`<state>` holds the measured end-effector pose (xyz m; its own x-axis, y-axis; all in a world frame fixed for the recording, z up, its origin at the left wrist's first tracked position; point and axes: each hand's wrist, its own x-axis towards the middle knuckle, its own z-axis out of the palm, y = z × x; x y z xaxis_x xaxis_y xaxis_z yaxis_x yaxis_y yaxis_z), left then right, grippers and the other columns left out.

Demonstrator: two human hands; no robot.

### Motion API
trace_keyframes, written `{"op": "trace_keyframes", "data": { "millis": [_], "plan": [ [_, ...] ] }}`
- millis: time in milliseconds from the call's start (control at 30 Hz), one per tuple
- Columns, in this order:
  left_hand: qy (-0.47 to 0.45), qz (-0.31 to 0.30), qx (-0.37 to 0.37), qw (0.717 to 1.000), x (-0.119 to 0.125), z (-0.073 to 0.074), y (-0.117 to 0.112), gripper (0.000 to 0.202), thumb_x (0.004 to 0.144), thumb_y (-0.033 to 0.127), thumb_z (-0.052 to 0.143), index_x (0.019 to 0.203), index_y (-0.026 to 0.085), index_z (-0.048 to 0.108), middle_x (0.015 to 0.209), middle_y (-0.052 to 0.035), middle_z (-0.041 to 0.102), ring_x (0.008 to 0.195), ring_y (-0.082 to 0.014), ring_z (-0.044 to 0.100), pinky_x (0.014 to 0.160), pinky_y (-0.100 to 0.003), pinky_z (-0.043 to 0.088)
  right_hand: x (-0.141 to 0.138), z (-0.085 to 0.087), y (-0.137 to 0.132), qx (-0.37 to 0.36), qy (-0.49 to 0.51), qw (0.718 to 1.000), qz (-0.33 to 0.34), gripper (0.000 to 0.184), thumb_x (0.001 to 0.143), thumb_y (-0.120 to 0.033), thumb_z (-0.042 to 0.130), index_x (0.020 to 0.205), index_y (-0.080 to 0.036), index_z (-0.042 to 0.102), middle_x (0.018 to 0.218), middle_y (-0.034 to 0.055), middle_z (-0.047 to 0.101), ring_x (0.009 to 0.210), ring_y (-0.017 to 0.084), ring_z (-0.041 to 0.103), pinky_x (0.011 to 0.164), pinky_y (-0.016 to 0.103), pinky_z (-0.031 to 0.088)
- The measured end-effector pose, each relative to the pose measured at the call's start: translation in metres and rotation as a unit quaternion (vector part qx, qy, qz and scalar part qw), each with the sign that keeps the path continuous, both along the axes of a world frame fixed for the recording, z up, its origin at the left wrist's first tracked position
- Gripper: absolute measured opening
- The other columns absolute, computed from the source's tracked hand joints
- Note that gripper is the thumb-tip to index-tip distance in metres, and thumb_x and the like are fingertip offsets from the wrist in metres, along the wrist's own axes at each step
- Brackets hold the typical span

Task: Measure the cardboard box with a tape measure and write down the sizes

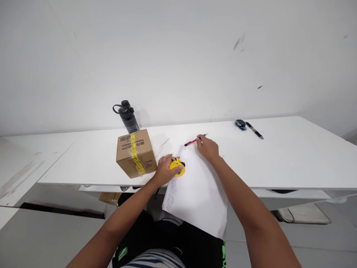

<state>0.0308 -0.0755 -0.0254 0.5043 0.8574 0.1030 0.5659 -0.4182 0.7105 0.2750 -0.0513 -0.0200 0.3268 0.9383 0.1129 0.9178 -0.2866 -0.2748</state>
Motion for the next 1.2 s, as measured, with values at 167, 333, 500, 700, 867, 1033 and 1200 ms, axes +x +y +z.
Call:
{"op": "trace_keyframes", "data": {
  "millis": [167,333,500,700,867,1033,1200],
  "plan": [
    [0.031,0.017,-0.003,0.999,0.005,-0.004,0.004,0.051,0.087,0.067,0.045,0.1,0.02,0.06,0.121,-0.0118,0.064,0.131,-0.029,0.047,0.121,-0.046,0.014,-0.019,-0.005,-0.009,0.181,0.054,0.982,-0.011,0.042,0.095,-0.032,0.039,0.132,-0.018,0.054,0.107,0.0107,0.072,0.084,0.02,0.065,0.073,0.029,0.043],
    [0.036,0.021,0.018,0.999,0.008,-0.004,0.005,0.047,0.089,0.066,0.042,0.093,0.021,0.058,0.111,-0.0089,0.066,0.12,-0.027,0.055,0.119,-0.047,0.018,-0.038,-0.017,-0.022,0.278,0.215,0.936,0.0,0.045,0.081,-0.064,0.057,0.072,-0.019,0.062,0.065,0.0065,0.062,0.07,0.02,0.057,0.068,0.031,0.04],
    [0.056,0.031,0.026,0.998,0.01,-0.005,0.004,0.045,0.091,0.063,0.042,0.094,0.022,0.059,0.11,-0.0062,0.066,0.117,-0.0253,0.057,0.119,-0.046,0.021,-0.044,-0.029,-0.012,0.248,0.39,0.886,0.034,0.064,0.091,-0.073,0.021,0.099,-0.023,0.059,0.063,0.0009,0.061,0.053,0.016,0.047,0.056,0.029,0.04],
    [0.057,0.019,0.021,0.998,0.013,-0.004,0.005,0.046,0.091,0.064,0.04,0.101,0.023,0.06,0.114,-0.0048,0.067,0.123,-0.0265,0.054,0.12,-0.046,0.019,-0.044,-0.029,-0.004,0.196,0.439,0.877,0.014,0.058,0.086,-0.073,0.04,0.067,-0.021,0.059,0.054,0.0018,0.056,0.056,0.017,0.05,0.058,0.031,0.042],
    [0.046,0.016,0.009,0.999,0.014,-0.006,0.005,0.045,0.09,0.063,0.042,0.101,0.023,0.059,0.118,-0.0051,0.066,0.124,-0.0252,0.053,0.121,-0.046,0.017,-0.045,-0.023,-0.009,0.18,0.405,0.896,-0.014,0.036,0.08,-0.052,0.06,0.061,-0.021,0.057,0.06,0.0004,0.057,0.064,0.018,0.051,0.063,0.032,0.04],
    [0.04,0.022,0.011,0.999,0.015,-0.009,0.005,0.045,0.089,0.066,0.042,0.092,0.023,0.056,0.113,-0.0054,0.067,0.119,-0.0253,0.056,0.12,-0.045,0.02,-0.044,-0.021,-0.01,0.165,0.399,0.902,-0.013,0.029,0.081,-0.044,0.057,0.067,-0.021,0.064,0.073,0.0029,0.066,0.075,0.02,0.057,0.073,0.033,0.042],
    [0.034,0.021,0.015,0.999,0.015,-0.009,0.004,0.044,0.089,0.065,0.044,0.085,0.022,0.052,0.109,-0.0053,0.067,0.114,-0.0245,0.058,0.119,-0.045,0.021,-0.045,-0.02,-0.009,0.156,0.397,0.905,-0.012,0.028,0.081,-0.043,0.056,0.069,-0.02,0.066,0.073,0.0033,0.066,0.075,0.02,0.057,0.071,0.032,0.042]
  ]
}}
